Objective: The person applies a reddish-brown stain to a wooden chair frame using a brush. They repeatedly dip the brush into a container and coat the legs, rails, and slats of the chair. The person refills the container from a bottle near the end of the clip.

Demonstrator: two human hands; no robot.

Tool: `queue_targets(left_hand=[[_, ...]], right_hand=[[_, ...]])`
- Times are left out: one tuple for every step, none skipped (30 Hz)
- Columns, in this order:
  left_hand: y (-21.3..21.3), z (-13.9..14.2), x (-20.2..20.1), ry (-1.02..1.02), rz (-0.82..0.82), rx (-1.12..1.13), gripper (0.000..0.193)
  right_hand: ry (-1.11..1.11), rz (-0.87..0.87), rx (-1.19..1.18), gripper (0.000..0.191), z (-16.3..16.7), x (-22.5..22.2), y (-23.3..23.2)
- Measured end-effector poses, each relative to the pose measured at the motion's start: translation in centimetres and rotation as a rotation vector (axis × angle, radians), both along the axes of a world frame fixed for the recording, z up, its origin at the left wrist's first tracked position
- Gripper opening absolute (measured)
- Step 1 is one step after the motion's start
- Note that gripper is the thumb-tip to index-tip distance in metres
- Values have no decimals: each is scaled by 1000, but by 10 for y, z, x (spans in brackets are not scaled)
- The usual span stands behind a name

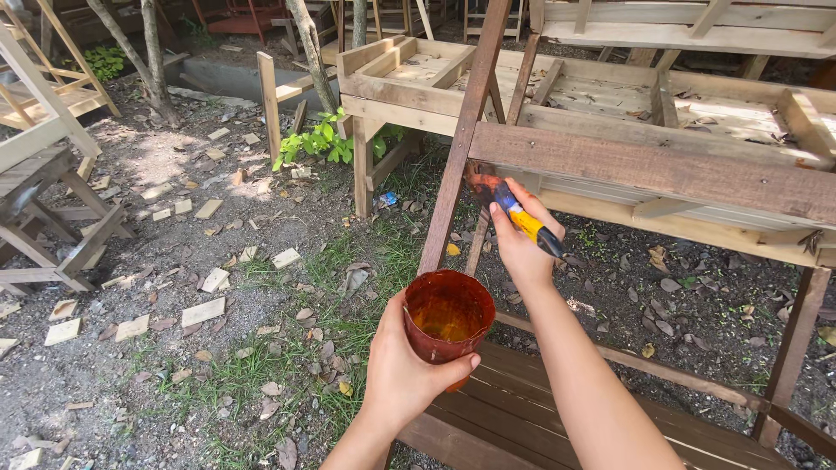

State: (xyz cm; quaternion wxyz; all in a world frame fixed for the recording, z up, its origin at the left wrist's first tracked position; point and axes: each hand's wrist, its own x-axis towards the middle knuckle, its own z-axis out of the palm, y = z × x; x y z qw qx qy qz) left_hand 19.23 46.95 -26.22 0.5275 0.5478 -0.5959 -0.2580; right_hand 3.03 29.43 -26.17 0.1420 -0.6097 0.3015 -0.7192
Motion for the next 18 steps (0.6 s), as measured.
queue_targets(left_hand=[[-2,1,1,10,-4,-5,100],[-3,2,3,9,3,-10,99],[-4,2,4,10,7,-14,99],[-5,3,4,12,13,-19,99],[-4,3,5,36,2,-7,98],[-3,3,6,59,-11,5,97],[-3,4,7,82,-22,13,96],[-3,5,8,67,-12,12,96],[-2,5,9,52,-3,14,96],[-1,6,10,39,8,17,96],[0,6,11,42,10,5,95],[1,6,12,45,13,-7,93],[2,7,13,46,17,-21,91],[3,7,14,50,22,-25,92],[4,8,14,54,27,-30,93],[5,8,15,58,33,-33,94],[5,9,15,55,33,-34,94],[5,10,15,51,33,-36,94]], right_hand=[[11,-23,-33,41,3,4,-3],[21,-47,-62,40,4,7,-4],[89,-74,-16,41,5,11,-3],[159,-99,29,41,5,13,-1],[230,-123,77,42,2,14,1],[127,-59,88,43,-1,15,5],[25,7,94,44,-3,14,9],[-79,73,97,45,-4,13,11],[-308,92,230,50,-3,12,12],[-535,111,364,55,0,11,12],[-761,128,500,61,4,12,11],[-916,213,511,59,10,14,8],[-1073,301,520,56,18,18,4],[-1230,392,526,54,25,23,1],[-1292,402,525,53,32,31,-1],[-1354,412,524,51,38,40,-1],[-1415,422,522,50,42,48,1],[-1371,386,571,50,43,54,4]])
